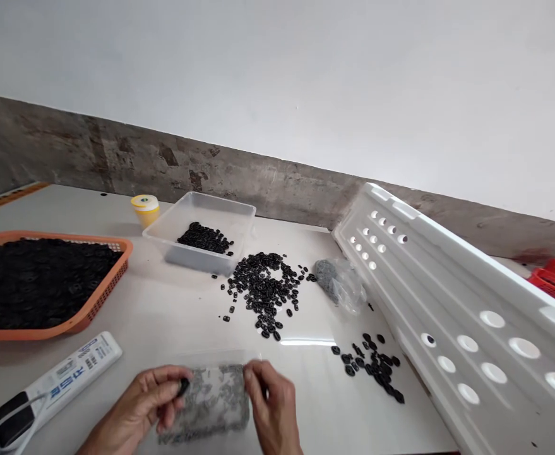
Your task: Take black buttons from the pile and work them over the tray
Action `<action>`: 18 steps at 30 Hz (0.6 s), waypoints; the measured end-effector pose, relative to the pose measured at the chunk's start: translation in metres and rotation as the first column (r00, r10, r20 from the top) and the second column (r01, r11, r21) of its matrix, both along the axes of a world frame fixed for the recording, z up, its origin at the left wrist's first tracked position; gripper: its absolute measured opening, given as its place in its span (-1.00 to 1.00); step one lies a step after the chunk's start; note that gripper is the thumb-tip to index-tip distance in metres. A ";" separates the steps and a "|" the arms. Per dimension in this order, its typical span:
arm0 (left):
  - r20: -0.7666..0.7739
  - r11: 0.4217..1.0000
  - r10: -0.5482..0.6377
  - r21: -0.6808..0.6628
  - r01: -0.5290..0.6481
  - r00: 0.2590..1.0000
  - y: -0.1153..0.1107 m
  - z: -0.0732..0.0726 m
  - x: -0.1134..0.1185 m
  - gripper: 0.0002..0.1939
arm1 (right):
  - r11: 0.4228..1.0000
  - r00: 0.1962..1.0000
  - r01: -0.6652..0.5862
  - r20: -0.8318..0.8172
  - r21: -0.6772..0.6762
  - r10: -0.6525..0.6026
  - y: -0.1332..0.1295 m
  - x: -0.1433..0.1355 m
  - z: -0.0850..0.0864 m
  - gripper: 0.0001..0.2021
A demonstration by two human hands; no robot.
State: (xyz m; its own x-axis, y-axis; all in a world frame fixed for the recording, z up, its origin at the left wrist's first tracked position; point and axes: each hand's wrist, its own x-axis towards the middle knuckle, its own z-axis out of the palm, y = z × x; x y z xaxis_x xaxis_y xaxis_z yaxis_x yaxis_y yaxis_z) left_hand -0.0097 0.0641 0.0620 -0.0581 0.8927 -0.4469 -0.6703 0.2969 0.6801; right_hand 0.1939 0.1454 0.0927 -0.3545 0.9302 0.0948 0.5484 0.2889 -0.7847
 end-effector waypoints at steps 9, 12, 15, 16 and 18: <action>-0.122 0.808 0.586 0.162 -0.567 0.801 0.043 0.019 -0.111 -0.70 | 0.941 0.776 -0.335 0.579 0.042 0.250 0.126 -0.070 -0.021 -0.84; -0.231 0.671 0.740 0.196 -0.715 0.631 0.044 0.019 -0.149 -0.72 | 0.927 0.696 -0.374 0.671 0.034 0.256 0.143 -0.090 -0.030 -0.82; -0.391 0.551 0.807 0.225 -0.804 0.443 0.041 0.018 -0.182 -0.64 | 0.910 0.625 -0.412 0.738 0.036 0.254 0.153 -0.110 -0.035 -0.80; -0.448 0.526 0.805 0.238 -0.816 0.388 0.040 0.016 -0.191 -0.58 | 0.905 0.604 -0.423 0.756 0.037 0.251 0.156 -0.117 -0.036 -0.80; -0.566 0.519 0.766 0.261 -0.814 0.306 0.041 0.010 -0.205 -0.46 | 0.896 0.570 -0.442 0.784 0.039 0.247 0.161 -0.131 -0.040 -0.79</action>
State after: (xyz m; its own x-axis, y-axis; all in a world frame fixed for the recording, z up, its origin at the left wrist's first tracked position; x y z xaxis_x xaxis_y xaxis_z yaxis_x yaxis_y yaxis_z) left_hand -0.2151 0.1047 0.0719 -0.9650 0.2485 -0.0837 -0.1116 -0.1004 0.9887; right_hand 0.0627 0.3063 0.0526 -0.6787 0.7114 -0.1823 0.7286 0.6834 -0.0454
